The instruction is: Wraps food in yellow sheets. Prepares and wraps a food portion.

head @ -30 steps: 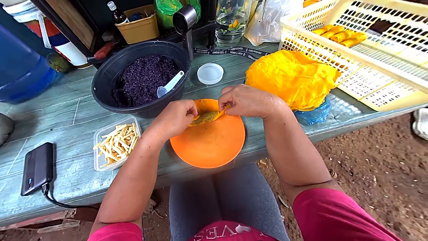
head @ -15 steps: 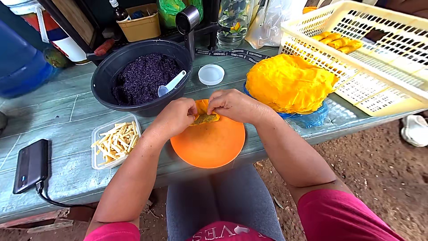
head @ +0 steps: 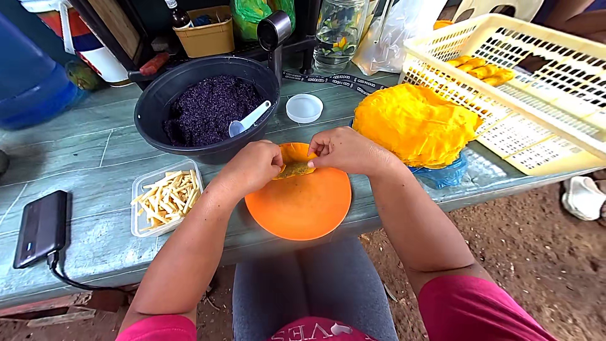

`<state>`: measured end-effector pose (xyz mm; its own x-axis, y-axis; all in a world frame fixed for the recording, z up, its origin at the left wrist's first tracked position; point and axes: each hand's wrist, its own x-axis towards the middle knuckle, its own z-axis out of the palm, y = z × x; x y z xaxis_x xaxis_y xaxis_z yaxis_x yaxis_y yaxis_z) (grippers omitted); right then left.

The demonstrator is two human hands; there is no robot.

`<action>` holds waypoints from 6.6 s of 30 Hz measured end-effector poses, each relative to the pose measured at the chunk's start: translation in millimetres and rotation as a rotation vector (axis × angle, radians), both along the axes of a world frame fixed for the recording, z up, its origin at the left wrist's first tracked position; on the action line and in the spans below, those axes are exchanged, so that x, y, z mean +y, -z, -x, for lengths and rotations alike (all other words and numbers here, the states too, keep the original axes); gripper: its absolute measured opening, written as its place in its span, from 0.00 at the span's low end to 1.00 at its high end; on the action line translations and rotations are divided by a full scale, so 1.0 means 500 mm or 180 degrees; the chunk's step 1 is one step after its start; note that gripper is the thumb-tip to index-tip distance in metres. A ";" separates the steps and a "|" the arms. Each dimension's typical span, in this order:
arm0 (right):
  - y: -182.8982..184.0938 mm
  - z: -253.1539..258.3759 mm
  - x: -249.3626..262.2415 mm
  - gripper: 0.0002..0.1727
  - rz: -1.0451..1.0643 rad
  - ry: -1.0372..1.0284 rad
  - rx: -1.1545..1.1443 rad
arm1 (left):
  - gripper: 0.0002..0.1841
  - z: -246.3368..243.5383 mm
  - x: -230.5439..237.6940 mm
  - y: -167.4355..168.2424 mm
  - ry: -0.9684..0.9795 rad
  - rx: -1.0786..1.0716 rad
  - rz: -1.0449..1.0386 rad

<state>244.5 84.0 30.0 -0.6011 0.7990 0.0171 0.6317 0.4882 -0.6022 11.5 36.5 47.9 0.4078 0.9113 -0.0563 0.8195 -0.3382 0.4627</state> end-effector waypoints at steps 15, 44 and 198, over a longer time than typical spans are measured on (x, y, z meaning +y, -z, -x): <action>-0.007 -0.007 -0.003 0.10 0.0320 -0.0500 0.0057 | 0.04 0.002 -0.001 0.001 0.0134 0.0071 -0.0050; 0.007 0.018 0.004 0.09 0.0368 0.0126 0.0366 | 0.04 0.002 0.002 0.002 0.0135 0.0101 -0.0025; 0.010 0.035 -0.017 0.16 -0.0920 -0.0581 -0.0261 | 0.14 -0.001 -0.006 -0.007 -0.0052 0.0585 -0.0027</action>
